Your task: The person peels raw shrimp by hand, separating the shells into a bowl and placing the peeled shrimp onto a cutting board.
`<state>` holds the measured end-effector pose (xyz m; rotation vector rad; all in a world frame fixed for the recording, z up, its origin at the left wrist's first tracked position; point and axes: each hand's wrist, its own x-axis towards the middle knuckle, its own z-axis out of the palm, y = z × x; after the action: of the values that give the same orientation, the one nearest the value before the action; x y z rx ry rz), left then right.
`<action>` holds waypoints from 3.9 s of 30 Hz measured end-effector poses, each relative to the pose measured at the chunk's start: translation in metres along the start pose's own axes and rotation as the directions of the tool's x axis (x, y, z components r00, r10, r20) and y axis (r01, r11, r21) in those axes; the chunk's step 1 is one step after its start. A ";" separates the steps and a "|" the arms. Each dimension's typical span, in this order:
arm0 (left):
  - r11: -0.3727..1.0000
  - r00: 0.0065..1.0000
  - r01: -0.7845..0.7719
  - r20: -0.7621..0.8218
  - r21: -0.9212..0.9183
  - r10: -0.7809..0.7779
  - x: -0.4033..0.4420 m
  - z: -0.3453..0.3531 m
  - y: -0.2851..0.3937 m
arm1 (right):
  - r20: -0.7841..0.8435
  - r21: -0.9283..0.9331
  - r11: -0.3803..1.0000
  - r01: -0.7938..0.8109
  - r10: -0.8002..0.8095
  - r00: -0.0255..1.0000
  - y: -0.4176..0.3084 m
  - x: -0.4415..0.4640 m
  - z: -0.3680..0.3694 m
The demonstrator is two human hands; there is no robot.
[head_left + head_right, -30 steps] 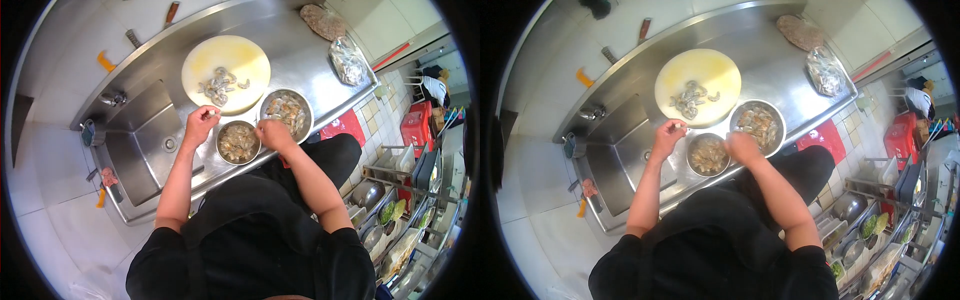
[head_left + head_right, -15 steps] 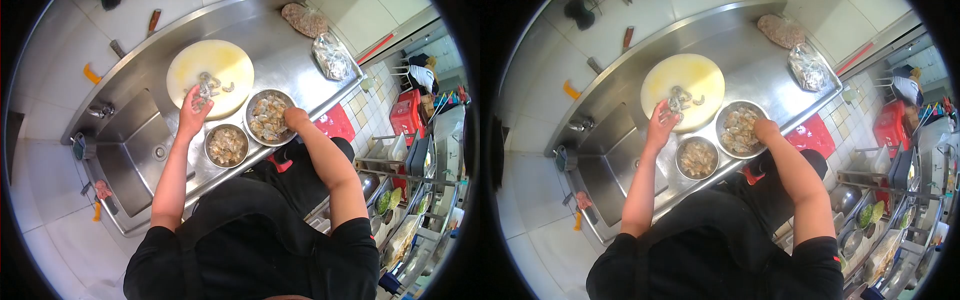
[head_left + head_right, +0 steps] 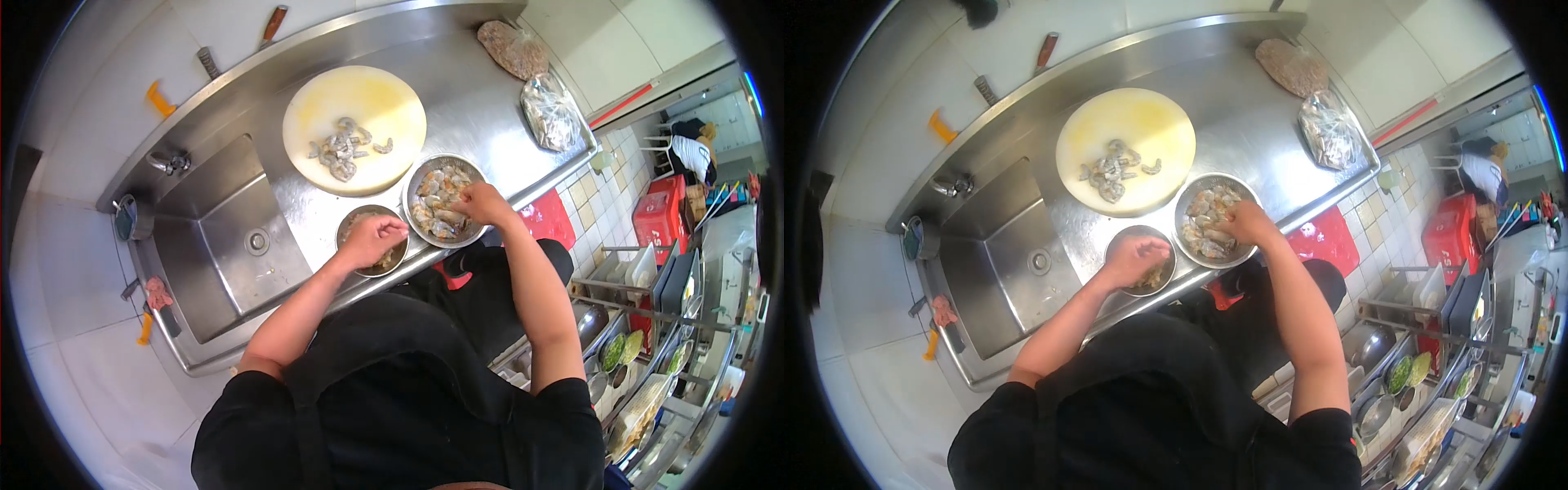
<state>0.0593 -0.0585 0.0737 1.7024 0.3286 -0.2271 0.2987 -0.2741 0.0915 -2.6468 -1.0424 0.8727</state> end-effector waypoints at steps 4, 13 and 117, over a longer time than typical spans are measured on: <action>0.935 0.996 -0.015 -0.089 -0.354 -0.018 0.000 0.018 0.008 | 0.055 0.666 0.744 -0.061 0.033 0.998 -0.049 -0.021 0.009; 0.879 0.897 -0.154 -0.438 -0.451 -0.067 -0.019 -0.011 0.015 | -0.340 0.586 0.778 0.228 -0.020 0.940 -0.120 -0.023 0.046; 0.988 0.916 -0.127 -0.392 -0.087 0.083 -0.040 -0.086 -0.026 | -0.114 0.176 0.833 0.524 -0.512 0.852 -0.147 -0.010 0.081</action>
<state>0.0093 0.0260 0.0761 1.6430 0.5302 0.2103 0.1622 -0.1759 0.0813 -2.0451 -1.4691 0.7178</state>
